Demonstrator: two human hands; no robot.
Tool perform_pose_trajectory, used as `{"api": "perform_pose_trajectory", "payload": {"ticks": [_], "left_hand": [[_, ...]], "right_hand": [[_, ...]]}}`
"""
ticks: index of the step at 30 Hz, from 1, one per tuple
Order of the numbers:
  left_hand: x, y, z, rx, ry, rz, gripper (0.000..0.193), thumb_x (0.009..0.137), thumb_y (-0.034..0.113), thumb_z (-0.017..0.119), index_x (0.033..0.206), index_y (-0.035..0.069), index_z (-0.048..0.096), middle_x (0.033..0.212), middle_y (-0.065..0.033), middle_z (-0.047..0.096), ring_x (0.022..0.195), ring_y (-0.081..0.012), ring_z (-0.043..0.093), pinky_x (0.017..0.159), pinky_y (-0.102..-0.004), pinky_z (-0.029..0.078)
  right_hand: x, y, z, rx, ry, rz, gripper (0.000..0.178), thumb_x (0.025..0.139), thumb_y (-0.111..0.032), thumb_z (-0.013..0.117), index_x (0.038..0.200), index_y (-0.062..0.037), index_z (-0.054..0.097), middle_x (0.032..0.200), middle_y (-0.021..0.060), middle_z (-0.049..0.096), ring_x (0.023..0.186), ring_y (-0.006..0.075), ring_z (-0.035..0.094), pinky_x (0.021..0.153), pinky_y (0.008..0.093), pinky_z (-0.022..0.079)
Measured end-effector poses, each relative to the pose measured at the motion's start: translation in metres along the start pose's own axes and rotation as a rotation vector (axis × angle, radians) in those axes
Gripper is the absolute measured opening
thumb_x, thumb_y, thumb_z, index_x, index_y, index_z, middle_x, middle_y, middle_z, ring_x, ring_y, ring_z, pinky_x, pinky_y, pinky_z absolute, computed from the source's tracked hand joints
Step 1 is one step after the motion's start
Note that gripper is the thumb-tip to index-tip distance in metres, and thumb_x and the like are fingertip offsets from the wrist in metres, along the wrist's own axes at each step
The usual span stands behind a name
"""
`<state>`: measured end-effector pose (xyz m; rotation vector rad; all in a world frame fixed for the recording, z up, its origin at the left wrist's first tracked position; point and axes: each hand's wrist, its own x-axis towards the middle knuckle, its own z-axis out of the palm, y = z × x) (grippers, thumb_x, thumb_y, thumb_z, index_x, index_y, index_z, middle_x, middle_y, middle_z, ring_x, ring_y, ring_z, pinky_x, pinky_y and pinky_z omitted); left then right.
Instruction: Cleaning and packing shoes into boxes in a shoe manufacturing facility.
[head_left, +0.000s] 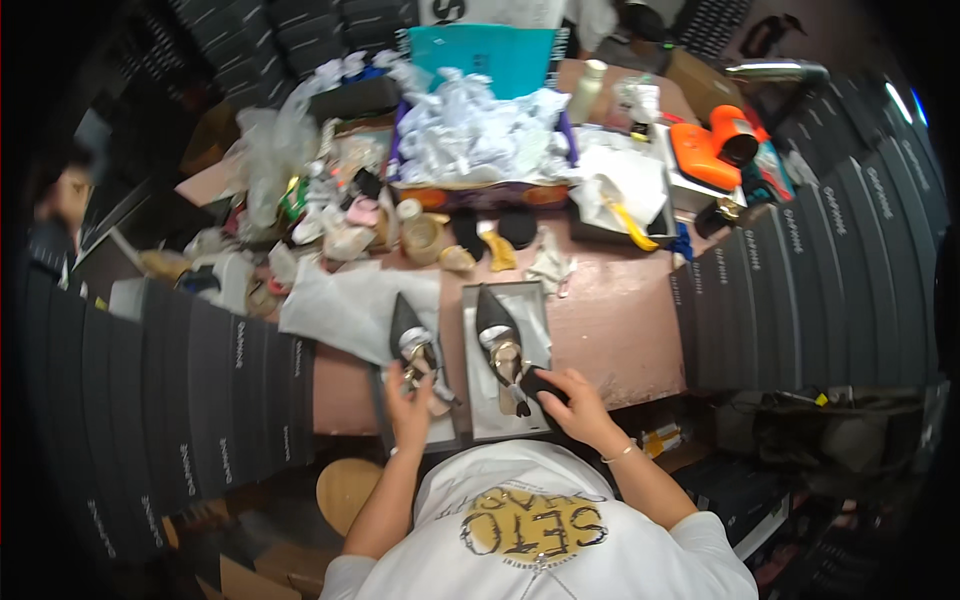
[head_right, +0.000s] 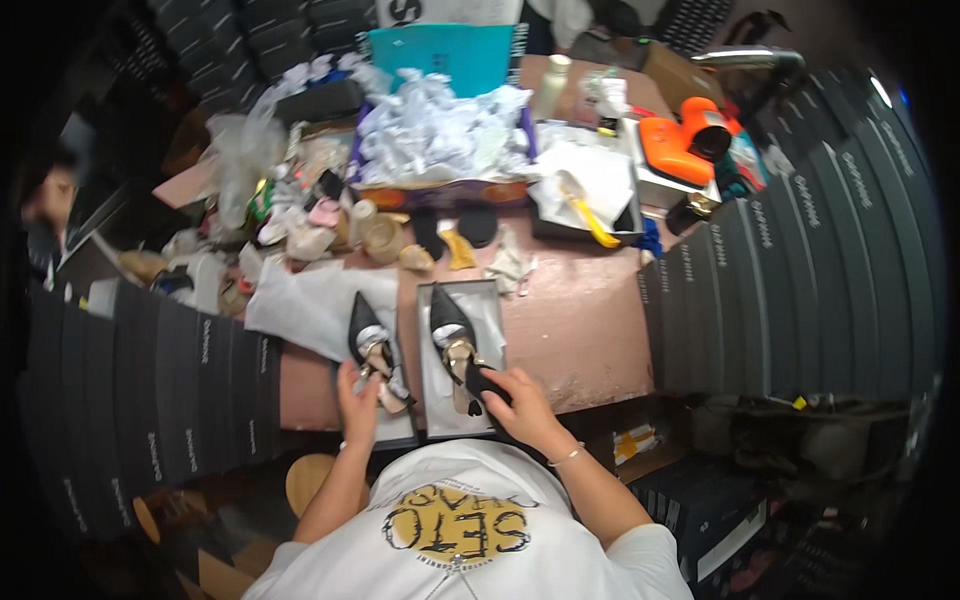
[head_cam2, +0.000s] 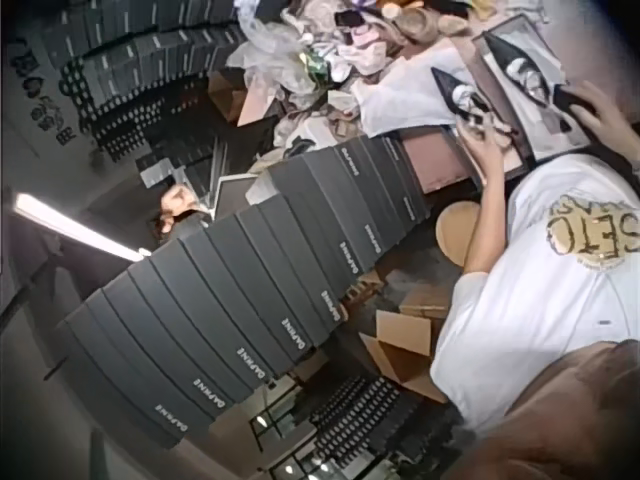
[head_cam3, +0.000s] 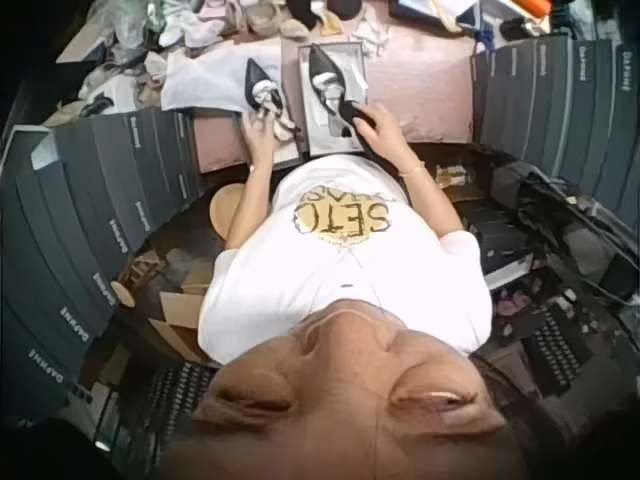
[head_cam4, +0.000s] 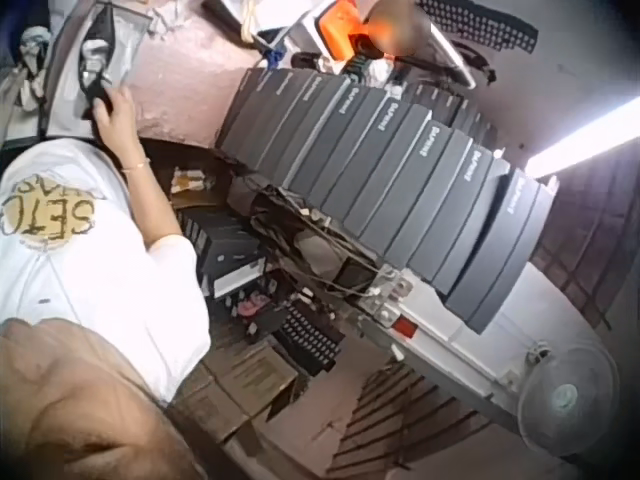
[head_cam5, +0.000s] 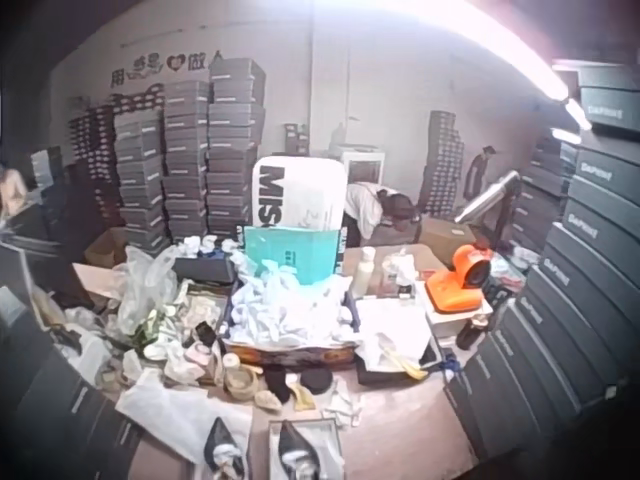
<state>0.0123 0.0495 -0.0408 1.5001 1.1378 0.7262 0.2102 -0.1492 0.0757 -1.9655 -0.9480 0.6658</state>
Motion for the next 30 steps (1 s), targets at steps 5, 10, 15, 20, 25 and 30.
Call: {"api": "perform_pose_trajectory", "payload": {"ticks": [5,10,15,20,25,30], "left_hand": [[0.041,-0.037,0.023,0.184,0.057,-0.281,0.087,0.076,0.028,0.076,0.142,-0.001,0.027,0.133,-0.0238,0.045,0.119,-0.0331,0.049,0.097,-0.0369,0.04],[0.043,-0.082,-0.014,-0.463,0.029,-0.352,0.045,0.083,0.015,0.054,0.125,0.001,0.048,0.11,-0.0125,0.056,0.099,-0.0229,0.057,0.088,-0.0329,0.045],[0.003,0.0,-0.063,-0.923,-0.135,-0.798,0.029,0.091,0.034,0.049,0.104,0.008,0.054,0.082,-0.0055,0.056,0.067,-0.0169,0.057,0.06,-0.0346,0.052],[0.02,0.035,-0.017,-1.571,-0.441,-0.865,0.034,0.089,0.03,0.053,0.099,-0.002,0.052,0.076,-0.0089,0.053,0.062,-0.0192,0.055,0.056,-0.03,0.052],[0.023,0.067,0.005,-1.503,-0.567,-0.872,0.029,0.091,0.029,0.052,0.098,0.002,0.055,0.077,-0.007,0.055,0.064,-0.0187,0.059,0.054,-0.0281,0.052],[0.009,0.073,0.027,-1.047,-0.198,-0.645,0.034,0.089,0.038,0.055,0.099,0.006,0.058,0.075,-0.0064,0.059,0.063,-0.0179,0.06,0.06,-0.0309,0.053]], "right_hand": [[0.019,-0.021,0.026,0.021,-0.161,-0.158,0.038,0.086,-0.02,0.063,0.12,-0.0041,0.059,0.098,0.0163,0.057,0.089,0.0332,0.058,0.078,0.037,0.047],[0.009,-0.023,0.027,0.038,-0.252,-0.109,0.037,0.087,-0.022,0.062,0.119,-0.0041,0.06,0.096,0.0157,0.057,0.087,0.0326,0.059,0.078,0.0378,0.047],[-0.002,0.004,0.021,0.175,-0.239,0.045,0.037,0.087,-0.022,0.062,0.12,-0.0058,0.059,0.097,0.0157,0.059,0.088,0.0278,0.059,0.078,0.0341,0.047],[0.004,0.002,0.028,0.422,-0.033,0.123,0.036,0.087,-0.011,0.062,0.121,-0.002,0.058,0.097,0.0074,0.056,0.084,0.0129,0.053,0.075,0.0252,0.044],[0.015,-0.069,0.016,0.269,-0.035,-0.166,0.036,0.084,-0.007,0.062,0.12,-0.0007,0.06,0.091,0.0096,0.057,0.085,0.0172,0.056,0.074,0.0262,0.045],[0.034,-0.111,0.053,-0.123,0.042,-0.619,0.042,0.077,-0.005,0.068,0.119,-0.0052,0.061,0.093,0.0126,0.057,0.076,0.0279,0.058,0.064,0.0336,0.049]]}}
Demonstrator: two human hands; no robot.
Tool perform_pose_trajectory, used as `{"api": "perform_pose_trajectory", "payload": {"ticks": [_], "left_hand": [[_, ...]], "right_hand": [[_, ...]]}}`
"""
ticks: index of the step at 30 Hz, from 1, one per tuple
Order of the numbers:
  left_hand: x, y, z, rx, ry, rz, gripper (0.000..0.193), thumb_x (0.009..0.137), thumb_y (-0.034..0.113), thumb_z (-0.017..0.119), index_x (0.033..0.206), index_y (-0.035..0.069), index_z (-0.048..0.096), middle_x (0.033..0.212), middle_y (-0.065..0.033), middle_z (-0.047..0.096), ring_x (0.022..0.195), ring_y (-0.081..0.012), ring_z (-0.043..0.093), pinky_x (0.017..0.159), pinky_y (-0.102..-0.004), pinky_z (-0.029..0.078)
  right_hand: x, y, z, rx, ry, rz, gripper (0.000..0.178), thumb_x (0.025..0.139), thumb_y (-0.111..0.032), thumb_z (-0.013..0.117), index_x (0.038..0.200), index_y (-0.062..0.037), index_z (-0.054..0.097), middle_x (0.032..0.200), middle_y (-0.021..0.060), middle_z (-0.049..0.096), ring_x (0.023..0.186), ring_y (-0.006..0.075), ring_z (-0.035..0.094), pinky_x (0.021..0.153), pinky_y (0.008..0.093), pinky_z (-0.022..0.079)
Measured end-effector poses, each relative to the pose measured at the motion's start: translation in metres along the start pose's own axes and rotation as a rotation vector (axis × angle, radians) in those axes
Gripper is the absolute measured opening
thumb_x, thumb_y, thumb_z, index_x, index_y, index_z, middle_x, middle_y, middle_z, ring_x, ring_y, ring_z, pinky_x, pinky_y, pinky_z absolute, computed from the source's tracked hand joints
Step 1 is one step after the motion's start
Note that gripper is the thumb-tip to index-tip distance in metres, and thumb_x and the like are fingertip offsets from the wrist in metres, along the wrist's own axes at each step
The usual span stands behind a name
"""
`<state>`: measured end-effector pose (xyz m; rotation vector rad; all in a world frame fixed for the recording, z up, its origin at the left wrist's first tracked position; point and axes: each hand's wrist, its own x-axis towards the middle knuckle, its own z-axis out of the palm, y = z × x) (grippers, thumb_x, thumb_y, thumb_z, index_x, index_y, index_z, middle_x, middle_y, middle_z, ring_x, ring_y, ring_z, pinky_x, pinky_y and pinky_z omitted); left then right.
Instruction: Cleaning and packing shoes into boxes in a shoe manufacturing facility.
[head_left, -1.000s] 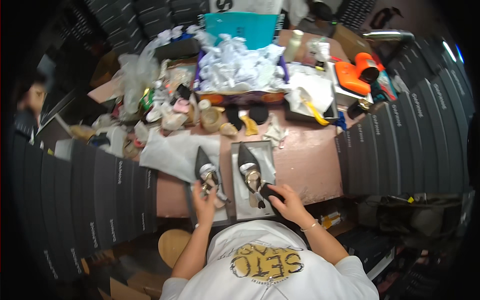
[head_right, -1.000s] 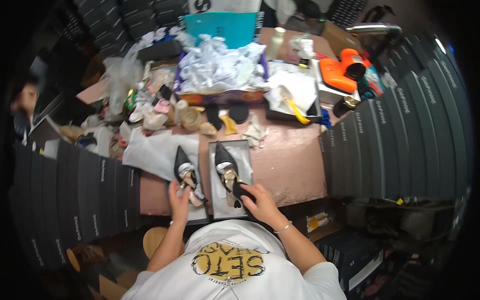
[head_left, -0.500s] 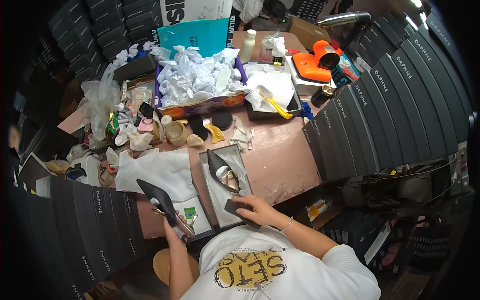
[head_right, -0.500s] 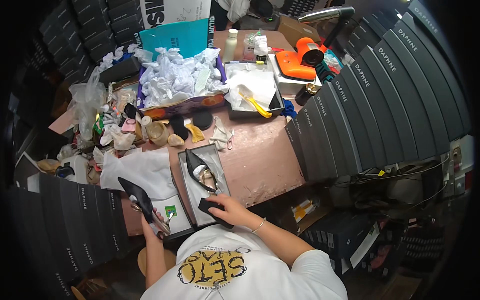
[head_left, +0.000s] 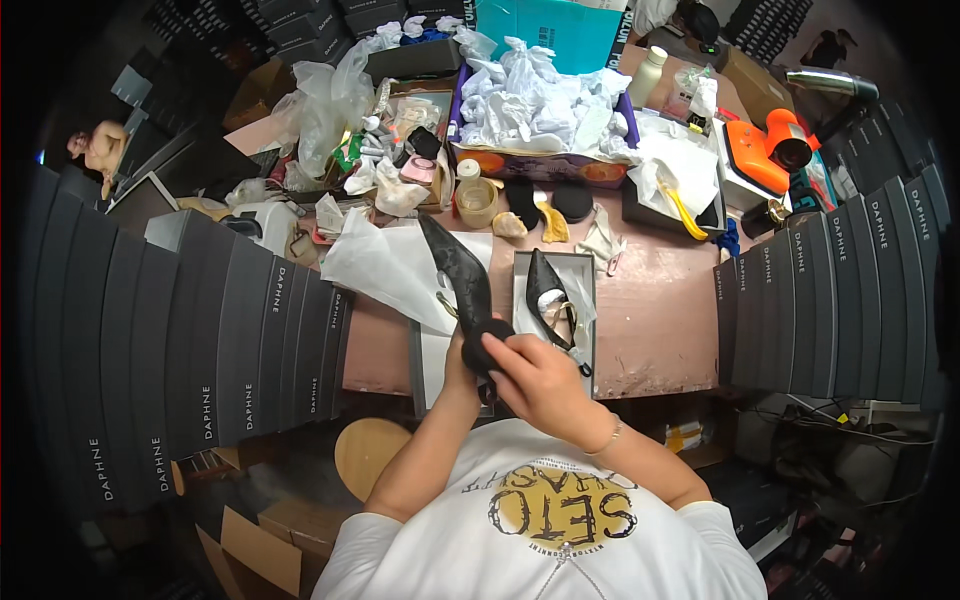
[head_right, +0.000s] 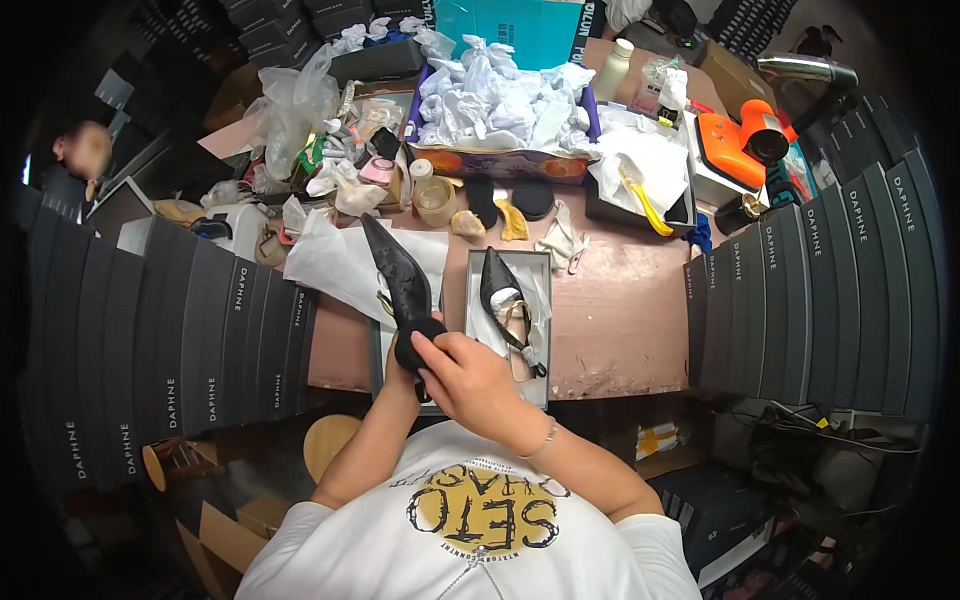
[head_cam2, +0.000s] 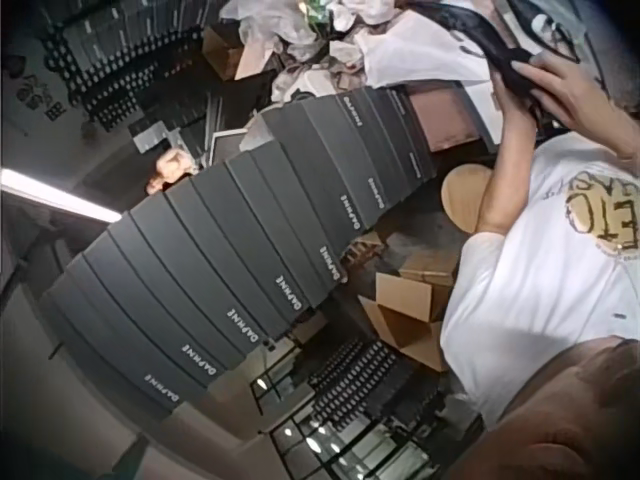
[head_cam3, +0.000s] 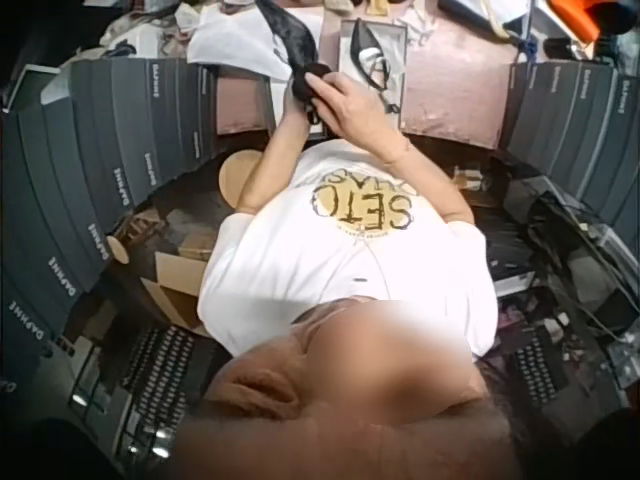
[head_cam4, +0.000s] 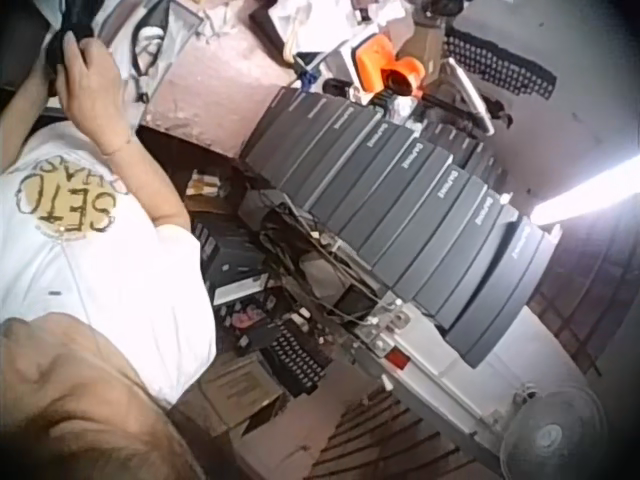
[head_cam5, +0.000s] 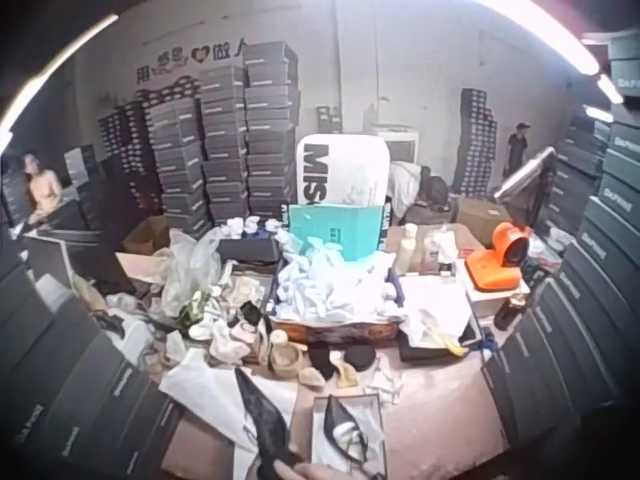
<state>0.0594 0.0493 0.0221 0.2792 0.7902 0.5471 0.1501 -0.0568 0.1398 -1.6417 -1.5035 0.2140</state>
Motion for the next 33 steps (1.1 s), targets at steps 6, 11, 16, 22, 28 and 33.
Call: {"api": "perform_pose_trajectory", "payload": {"ticks": [6,11,16,22,28,33], "left_hand": [[0.001,-0.002,-0.002,0.061,-0.066,-0.088,0.029,0.088,0.032,0.058,0.091,0.003,0.059,0.066,-0.0066,0.056,0.054,-0.015,0.054,0.05,-0.025,0.048],[-0.006,0.011,0.005,-0.007,-0.137,-0.048,0.031,0.084,0.035,0.063,0.089,0.004,0.06,0.065,-0.0059,0.057,0.054,-0.016,0.055,0.05,-0.0252,0.047],[-0.02,0.029,0.015,-0.106,-0.396,-0.1,0.037,0.08,0.035,0.069,0.098,0.005,0.057,0.073,-0.0047,0.055,0.062,-0.0153,0.055,0.051,-0.0246,0.047],[-0.015,0.023,0.008,-0.107,-0.506,-0.181,0.046,0.076,0.038,0.074,0.102,0.005,0.055,0.074,-0.004,0.054,0.063,-0.0146,0.054,0.052,-0.0243,0.047],[-0.012,0.006,0.006,-0.102,-0.361,-0.238,0.032,0.089,0.035,0.056,0.097,0.004,0.058,0.074,-0.0061,0.057,0.062,-0.0156,0.056,0.054,-0.0266,0.049],[-0.037,-0.003,0.008,-0.095,-0.035,-0.282,0.061,0.087,0.059,0.046,0.099,0.0,0.056,0.07,-0.0092,0.054,0.056,-0.0196,0.055,0.05,-0.0287,0.049]], "right_hand": [[-0.051,0.009,0.006,0.02,-0.155,0.073,0.039,0.076,-0.004,0.067,0.115,-0.0056,0.063,0.092,0.0097,0.057,0.074,0.0247,0.06,0.065,0.0337,0.051],[-0.039,0.005,-0.036,0.17,-0.094,0.165,0.033,0.078,-0.004,0.066,0.111,-0.0027,0.065,0.089,0.0127,0.059,0.075,0.0258,0.061,0.066,0.0325,0.051],[-0.024,0.012,-0.057,0.167,0.121,0.313,0.036,0.076,0.001,0.062,0.112,0.0016,0.062,0.088,0.0143,0.059,0.074,0.0245,0.058,0.069,0.0305,0.048],[-0.021,-0.003,-0.051,0.128,0.072,0.164,0.041,0.073,-0.001,0.067,0.113,0.0003,0.063,0.09,0.0143,0.059,0.077,0.0253,0.06,0.069,0.0317,0.049],[-0.039,0.017,-0.037,0.014,-0.06,0.061,0.046,0.074,-0.008,0.071,0.118,-0.0041,0.06,0.091,0.0141,0.058,0.075,0.0284,0.06,0.069,0.0357,0.051],[-0.078,0.135,-0.061,-0.217,0.255,0.401,0.036,0.082,-0.012,0.064,0.117,-0.0033,0.059,0.097,0.0175,0.058,0.086,0.0356,0.06,0.075,0.0392,0.05]]}}
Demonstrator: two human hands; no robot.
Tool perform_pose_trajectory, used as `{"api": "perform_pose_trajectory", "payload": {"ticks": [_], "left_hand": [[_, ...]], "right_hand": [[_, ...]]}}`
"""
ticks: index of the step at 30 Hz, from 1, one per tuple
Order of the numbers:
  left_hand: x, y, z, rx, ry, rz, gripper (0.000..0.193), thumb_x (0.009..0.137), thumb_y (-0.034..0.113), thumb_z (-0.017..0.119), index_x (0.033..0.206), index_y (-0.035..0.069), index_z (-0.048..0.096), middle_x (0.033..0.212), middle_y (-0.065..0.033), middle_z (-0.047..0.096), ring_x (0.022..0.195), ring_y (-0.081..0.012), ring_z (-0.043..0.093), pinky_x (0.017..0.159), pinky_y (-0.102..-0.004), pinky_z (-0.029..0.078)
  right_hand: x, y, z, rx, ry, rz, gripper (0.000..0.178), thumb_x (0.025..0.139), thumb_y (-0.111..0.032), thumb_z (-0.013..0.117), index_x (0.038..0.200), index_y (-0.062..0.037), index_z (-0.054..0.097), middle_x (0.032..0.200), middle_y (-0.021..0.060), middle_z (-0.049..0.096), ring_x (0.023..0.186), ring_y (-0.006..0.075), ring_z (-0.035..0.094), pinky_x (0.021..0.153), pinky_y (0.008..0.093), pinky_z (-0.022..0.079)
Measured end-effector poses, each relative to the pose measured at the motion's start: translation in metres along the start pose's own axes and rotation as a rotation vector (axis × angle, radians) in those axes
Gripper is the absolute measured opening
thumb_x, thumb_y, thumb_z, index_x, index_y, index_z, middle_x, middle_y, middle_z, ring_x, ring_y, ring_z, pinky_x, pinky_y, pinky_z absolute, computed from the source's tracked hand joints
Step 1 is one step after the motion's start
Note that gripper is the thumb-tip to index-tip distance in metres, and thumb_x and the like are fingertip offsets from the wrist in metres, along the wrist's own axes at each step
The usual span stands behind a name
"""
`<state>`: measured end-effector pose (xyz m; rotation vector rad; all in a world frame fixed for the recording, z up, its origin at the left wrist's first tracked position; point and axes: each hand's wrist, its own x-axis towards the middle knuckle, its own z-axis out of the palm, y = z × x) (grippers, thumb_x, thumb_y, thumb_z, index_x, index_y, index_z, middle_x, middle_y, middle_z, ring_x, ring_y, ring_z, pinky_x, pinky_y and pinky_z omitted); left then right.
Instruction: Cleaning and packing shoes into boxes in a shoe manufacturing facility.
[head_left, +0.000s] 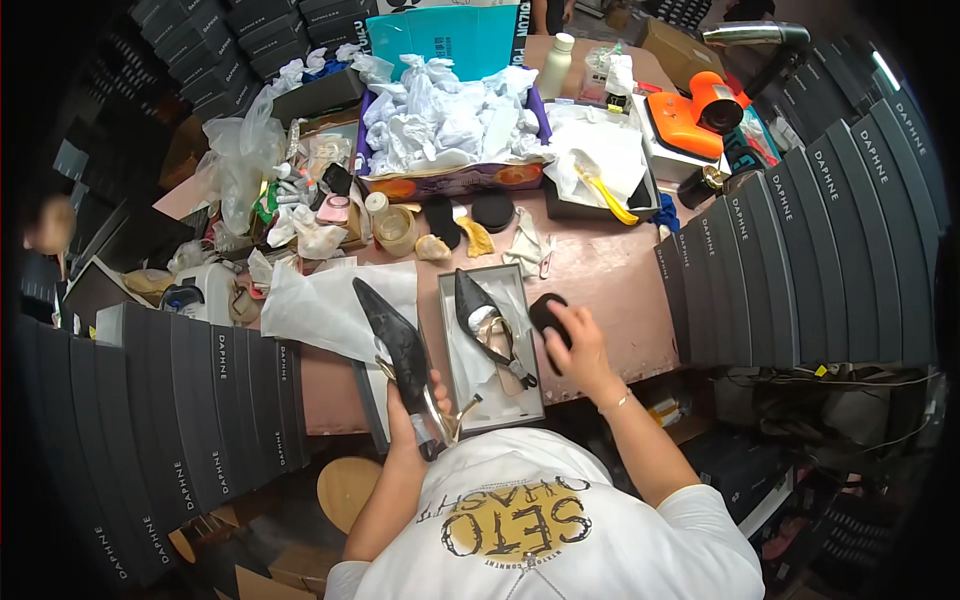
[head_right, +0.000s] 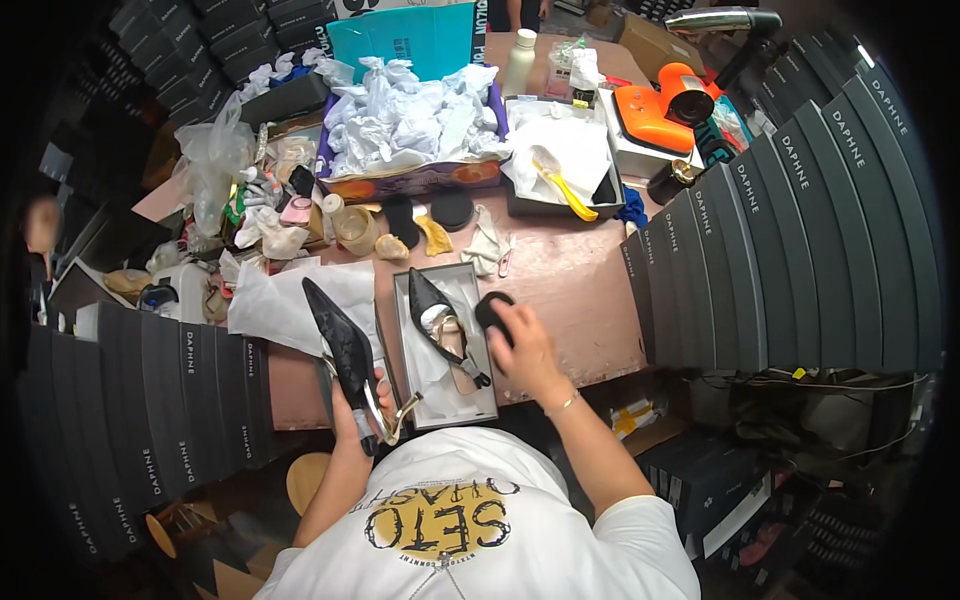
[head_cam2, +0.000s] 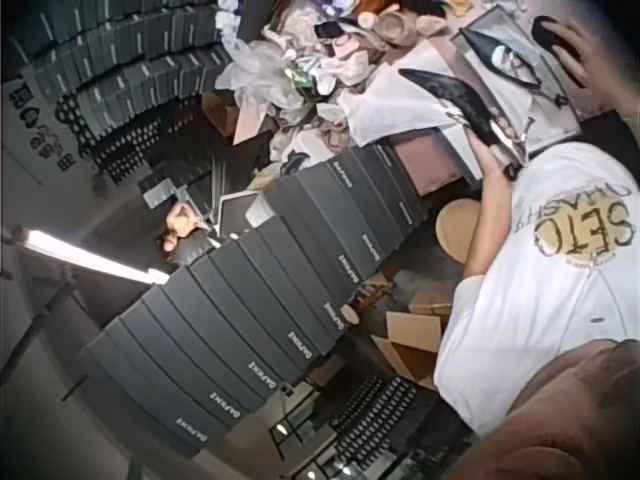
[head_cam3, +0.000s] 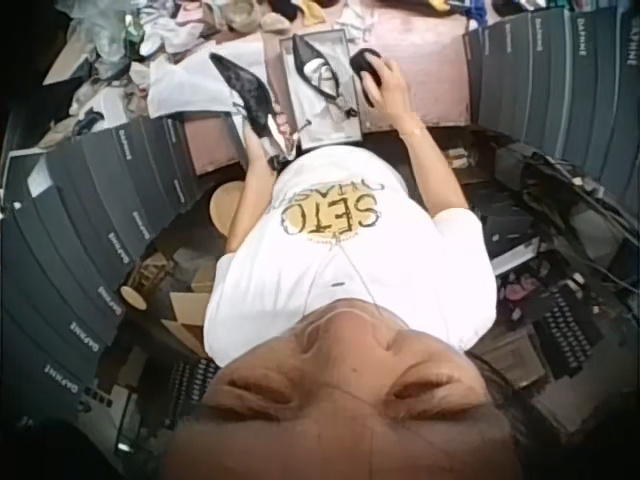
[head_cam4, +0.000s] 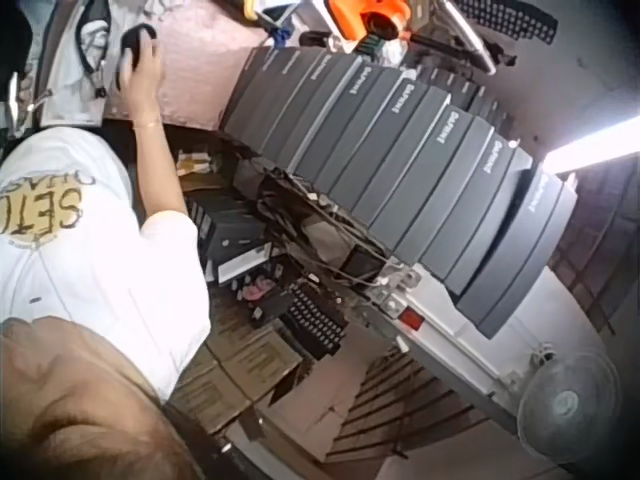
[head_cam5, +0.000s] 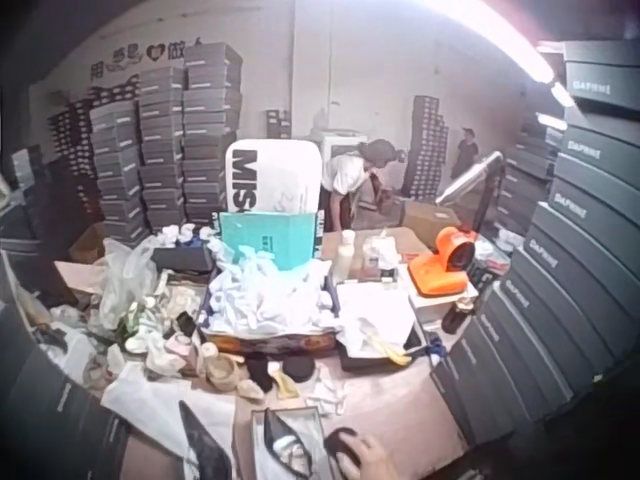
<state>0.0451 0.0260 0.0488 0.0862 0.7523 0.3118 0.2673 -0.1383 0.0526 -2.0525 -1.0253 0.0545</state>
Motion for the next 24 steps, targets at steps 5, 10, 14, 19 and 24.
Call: {"api": "perform_pose_trajectory", "payload": {"ticks": [5,10,14,19,24], "left_hand": [[-0.006,-0.036,-0.011,0.144,0.084,0.042,0.066,0.093,0.061,0.038,0.106,-0.001,0.056,0.078,-0.0108,0.058,0.07,-0.0206,0.055,0.064,-0.0309,0.048],[-0.016,-0.049,-0.019,0.121,0.116,0.121,0.059,0.094,0.056,0.041,0.103,0.001,0.057,0.077,-0.0108,0.057,0.067,-0.0208,0.054,0.063,-0.0314,0.047],[-0.007,-0.051,-0.014,0.095,0.159,0.166,0.055,0.093,0.055,0.045,0.101,0.002,0.058,0.078,-0.0101,0.057,0.067,-0.0204,0.054,0.063,-0.0313,0.047],[0.005,-0.048,0.007,0.017,0.258,0.159,0.051,0.09,0.054,0.049,0.097,0.004,0.058,0.073,-0.0072,0.058,0.066,-0.0202,0.055,0.061,-0.0298,0.047],[0.016,-0.04,0.004,-0.085,0.221,0.11,0.05,0.089,0.054,0.048,0.1,0.005,0.054,0.072,-0.0076,0.053,0.06,-0.0201,0.053,0.053,-0.0291,0.048]], "right_hand": [[0.006,0.153,0.04,-0.354,-0.086,0.197,0.039,0.084,-0.02,0.065,0.12,-0.005,0.058,0.111,0.0177,0.054,0.095,0.0344,0.058,0.078,0.0409,0.048],[0.084,0.154,0.06,-0.153,-0.035,0.071,0.033,0.084,-0.025,0.065,0.11,-0.0052,0.063,0.102,0.0172,0.06,0.091,0.0353,0.06,0.076,0.0428,0.048],[0.164,0.166,0.098,-0.095,-0.076,0.123,0.033,0.083,-0.026,0.065,0.107,-0.0043,0.062,0.094,0.0173,0.064,0.085,0.0363,0.062,0.075,0.044,0.049],[0.188,0.185,0.143,-0.322,-0.252,0.365,0.036,0.082,-0.028,0.065,0.111,-0.008,0.061,0.102,0.0204,0.064,0.091,0.0371,0.064,0.077,0.0458,0.052],[0.177,0.195,0.154,-0.191,-0.086,0.281,0.019,0.08,-0.012,0.06,0.095,-0.0026,0.063,0.097,0.0193,0.064,0.089,0.0382,0.061,0.08,0.0457,0.049]]}}
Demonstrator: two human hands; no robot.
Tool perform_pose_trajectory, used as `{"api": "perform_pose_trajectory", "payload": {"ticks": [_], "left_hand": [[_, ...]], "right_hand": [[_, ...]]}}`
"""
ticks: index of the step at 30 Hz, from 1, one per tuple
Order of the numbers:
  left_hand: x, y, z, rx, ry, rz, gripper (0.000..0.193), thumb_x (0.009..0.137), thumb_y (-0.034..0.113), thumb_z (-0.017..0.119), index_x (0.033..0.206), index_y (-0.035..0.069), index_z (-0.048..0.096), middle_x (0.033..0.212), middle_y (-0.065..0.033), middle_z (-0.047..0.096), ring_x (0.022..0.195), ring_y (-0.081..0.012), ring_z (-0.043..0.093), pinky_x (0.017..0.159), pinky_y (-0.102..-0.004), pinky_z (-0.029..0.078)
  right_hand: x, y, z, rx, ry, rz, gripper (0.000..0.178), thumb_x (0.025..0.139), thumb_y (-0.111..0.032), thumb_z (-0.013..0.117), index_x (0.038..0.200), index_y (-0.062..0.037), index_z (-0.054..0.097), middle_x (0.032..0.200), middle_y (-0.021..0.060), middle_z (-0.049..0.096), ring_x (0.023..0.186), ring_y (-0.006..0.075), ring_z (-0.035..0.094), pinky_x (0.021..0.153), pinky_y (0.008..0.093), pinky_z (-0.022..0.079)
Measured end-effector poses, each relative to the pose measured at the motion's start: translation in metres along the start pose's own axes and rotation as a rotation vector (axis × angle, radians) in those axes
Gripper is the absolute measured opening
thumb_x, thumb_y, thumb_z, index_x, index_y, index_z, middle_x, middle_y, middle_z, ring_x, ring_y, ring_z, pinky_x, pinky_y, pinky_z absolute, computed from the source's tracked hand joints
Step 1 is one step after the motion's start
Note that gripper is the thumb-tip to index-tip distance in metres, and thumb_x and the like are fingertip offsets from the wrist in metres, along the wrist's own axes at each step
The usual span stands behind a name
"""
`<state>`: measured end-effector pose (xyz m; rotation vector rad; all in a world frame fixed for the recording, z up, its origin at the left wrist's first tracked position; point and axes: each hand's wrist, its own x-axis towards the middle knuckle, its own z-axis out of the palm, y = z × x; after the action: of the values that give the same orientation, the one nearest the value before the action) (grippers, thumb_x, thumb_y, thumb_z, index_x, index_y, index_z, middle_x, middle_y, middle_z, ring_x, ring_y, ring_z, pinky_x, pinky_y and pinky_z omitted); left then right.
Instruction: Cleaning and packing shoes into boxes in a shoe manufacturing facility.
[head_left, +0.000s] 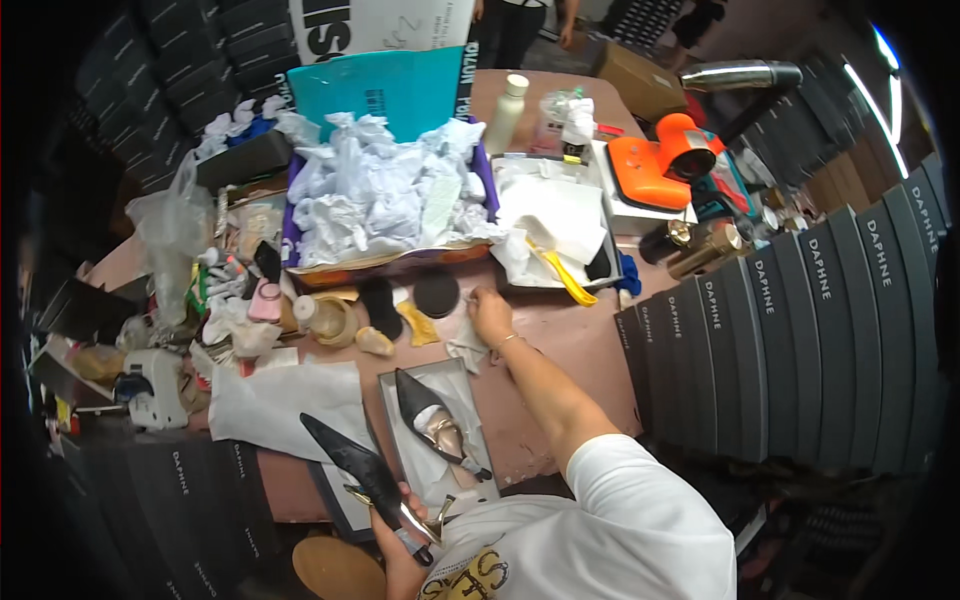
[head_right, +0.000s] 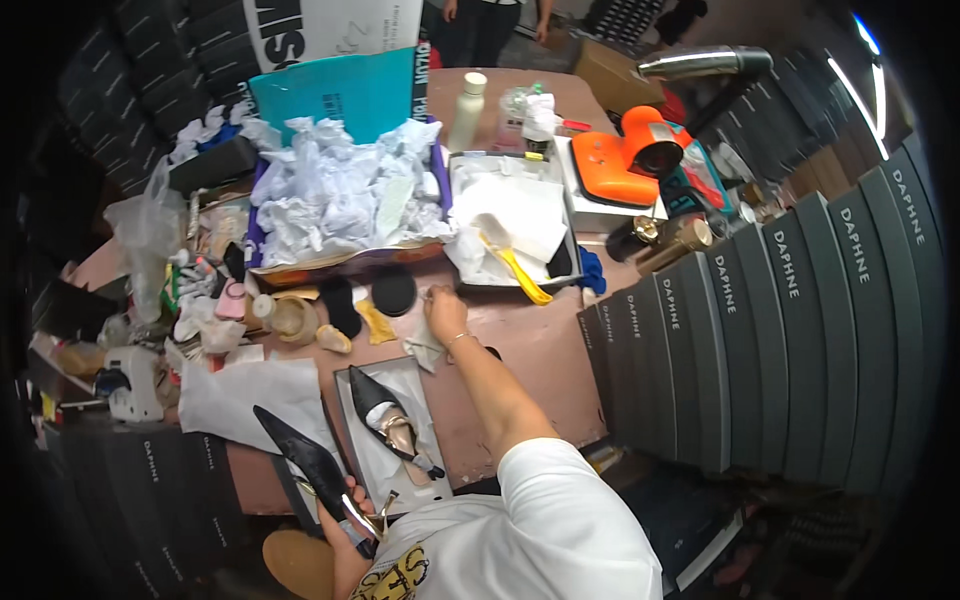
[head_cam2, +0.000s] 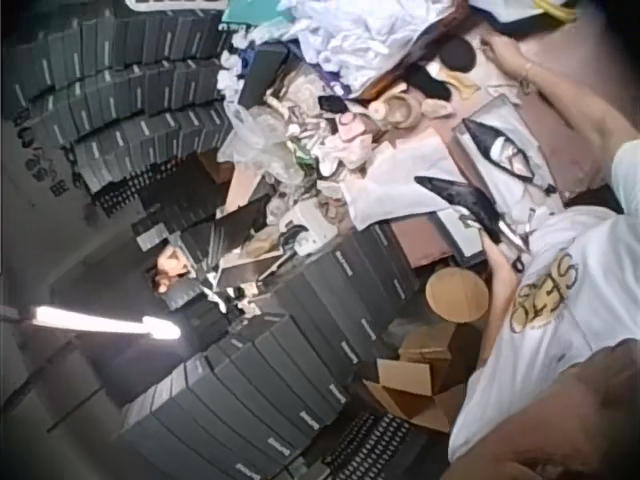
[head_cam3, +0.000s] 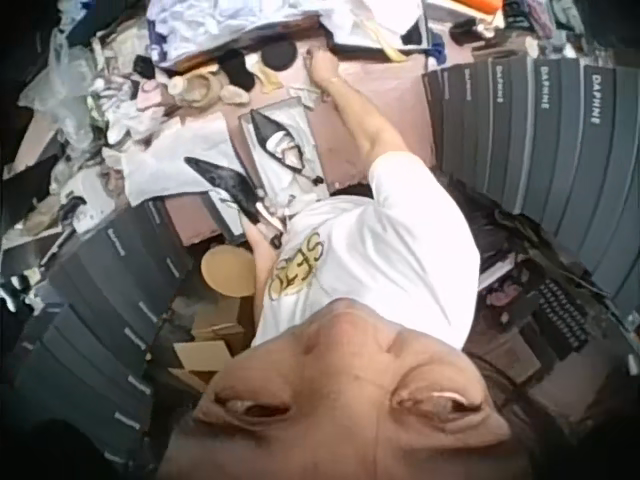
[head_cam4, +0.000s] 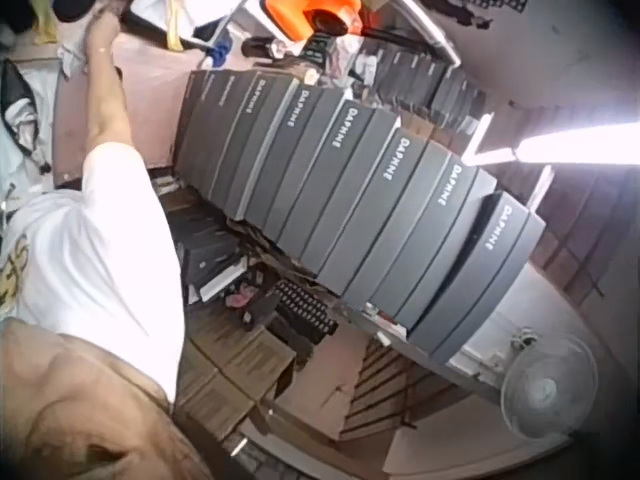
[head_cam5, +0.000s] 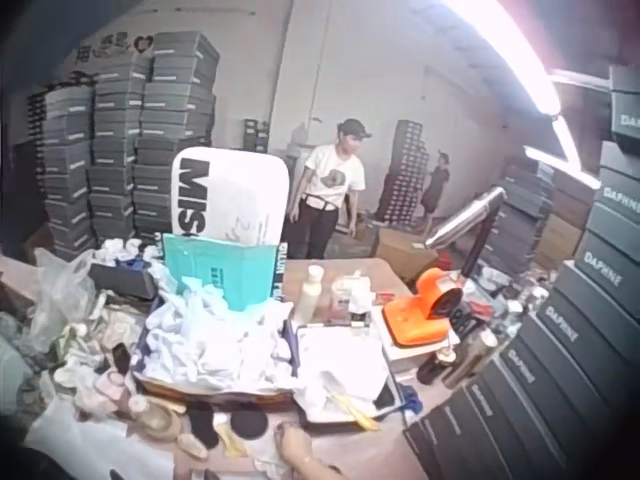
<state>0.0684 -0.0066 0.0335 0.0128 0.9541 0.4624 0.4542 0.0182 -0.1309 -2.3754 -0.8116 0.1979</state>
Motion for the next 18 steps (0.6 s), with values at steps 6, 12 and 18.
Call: {"api": "perform_pose_trajectory", "payload": {"ticks": [6,12,18], "left_hand": [[0.018,0.004,0.006,0.064,-0.097,-0.105,0.044,0.09,0.049,0.052,0.094,0.006,0.054,0.082,-0.004,0.055,0.062,-0.0169,0.052,0.052,-0.0279,0.047],[0.005,0.017,0.001,-0.01,-0.187,-0.303,0.045,0.09,0.049,0.051,0.099,0.005,0.055,0.075,-0.0062,0.055,0.062,-0.0185,0.055,0.054,-0.0298,0.05],[-0.003,0.016,0.009,0.075,-0.19,-0.352,0.043,0.092,0.045,0.052,0.1,0.002,0.055,0.077,-0.007,0.056,0.065,-0.0172,0.057,0.059,-0.0249,0.052]], "right_hand": [[-0.05,-0.026,-0.099,1.056,-0.127,0.162,0.013,0.085,-0.014,0.066,0.095,-0.006,0.062,0.082,0.0008,0.062,0.075,0.0091,0.059,0.064,0.024,0.046],[-0.157,-0.104,-0.169,1.421,-0.531,0.414,0.012,0.086,-0.005,0.066,0.097,-0.0049,0.06,0.084,-0.0027,0.059,0.07,0.0027,0.051,0.059,0.0161,0.04],[-0.275,-0.149,-0.197,1.333,-0.615,0.445,0.021,0.084,0.002,0.064,0.104,0.0017,0.06,0.094,0.0047,0.061,0.084,0.0087,0.058,0.074,0.0203,0.047]]}}
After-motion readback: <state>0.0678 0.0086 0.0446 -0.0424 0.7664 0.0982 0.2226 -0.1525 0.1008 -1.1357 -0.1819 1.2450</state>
